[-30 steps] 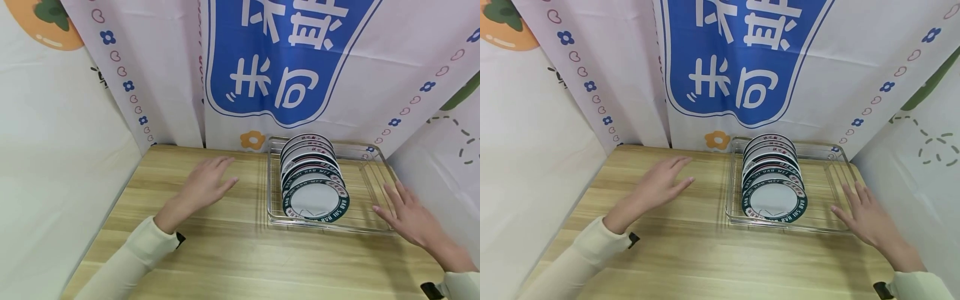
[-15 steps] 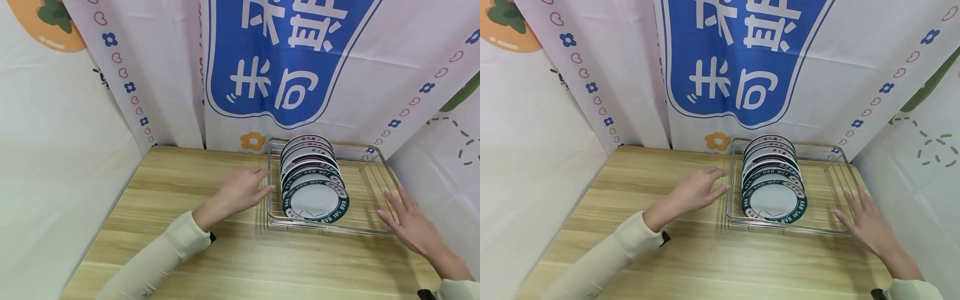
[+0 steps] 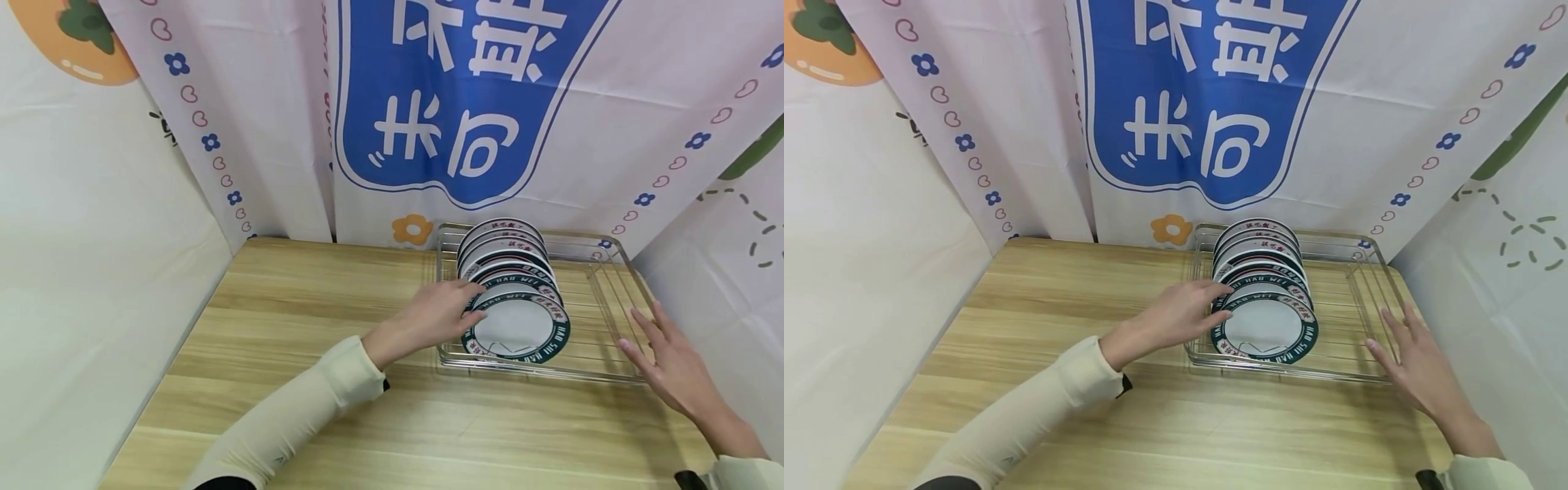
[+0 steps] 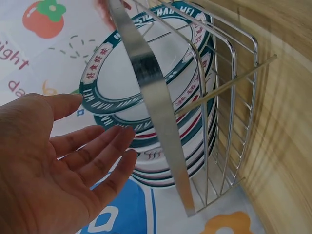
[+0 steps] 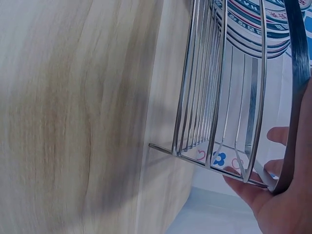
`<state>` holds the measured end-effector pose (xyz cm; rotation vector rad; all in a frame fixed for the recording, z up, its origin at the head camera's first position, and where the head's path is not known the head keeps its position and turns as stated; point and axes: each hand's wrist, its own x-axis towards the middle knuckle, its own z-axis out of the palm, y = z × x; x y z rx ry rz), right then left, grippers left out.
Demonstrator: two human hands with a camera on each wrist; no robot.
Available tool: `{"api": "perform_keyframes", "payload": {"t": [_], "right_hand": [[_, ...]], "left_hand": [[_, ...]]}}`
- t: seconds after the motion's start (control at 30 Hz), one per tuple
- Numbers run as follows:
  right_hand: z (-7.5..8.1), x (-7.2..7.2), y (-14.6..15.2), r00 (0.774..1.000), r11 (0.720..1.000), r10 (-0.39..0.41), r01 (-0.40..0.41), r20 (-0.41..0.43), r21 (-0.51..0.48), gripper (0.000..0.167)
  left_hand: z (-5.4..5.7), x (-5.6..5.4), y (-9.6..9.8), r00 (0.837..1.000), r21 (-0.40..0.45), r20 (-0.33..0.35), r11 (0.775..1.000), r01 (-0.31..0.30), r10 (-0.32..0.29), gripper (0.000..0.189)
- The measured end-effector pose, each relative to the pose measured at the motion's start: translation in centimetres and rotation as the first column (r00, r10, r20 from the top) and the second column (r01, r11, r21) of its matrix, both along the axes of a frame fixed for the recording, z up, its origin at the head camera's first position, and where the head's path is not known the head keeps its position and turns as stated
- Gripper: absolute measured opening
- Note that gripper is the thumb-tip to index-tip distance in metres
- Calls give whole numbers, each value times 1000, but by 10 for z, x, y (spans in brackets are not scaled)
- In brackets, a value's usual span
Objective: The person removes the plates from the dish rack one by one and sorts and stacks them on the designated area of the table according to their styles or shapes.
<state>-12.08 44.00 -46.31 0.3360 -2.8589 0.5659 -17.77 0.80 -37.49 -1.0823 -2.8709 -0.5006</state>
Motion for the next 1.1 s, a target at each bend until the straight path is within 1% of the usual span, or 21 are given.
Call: {"api": "perform_keyframes", "payload": {"t": [0.13,0.27,0.37,0.47,0.53,0.63,0.77,0.93,1.1], "right_hand": [[2,1,1,1000,1000,-12,12,13,3,67],[2,-1,2,1000,1000,-12,12,23,-20,65],[1,-2,5,1000,1000,-10,10,1,-17,63],[0,-2,7,1000,1000,-11,11,-26,-16,60],[-1,-2,9,999,1000,-14,13,-34,-19,59],[-1,-1,10,999,1000,-19,18,-38,-25,59],[-1,0,9,999,999,-28,27,-37,-29,58],[0,1,7,999,999,-28,28,-25,-27,59],[-2,0,8,999,999,-29,29,-21,-15,58]], "left_hand": [[-5,-5,9,999,21,47,1000,18,-19,48],[-10,-11,14,991,56,115,997,56,-62,47],[-13,-15,16,982,78,162,994,81,-93,44],[-17,-19,20,973,78,200,992,99,-113,42],[-19,-21,22,970,65,212,992,108,-120,39],[-21,-23,25,969,34,212,992,123,-127,37],[-23,-23,26,975,14,181,991,131,-131,35],[-26,-21,23,974,49,176,989,138,-144,39],[-28,-17,20,976,74,163,988,134,-145,41]]}}
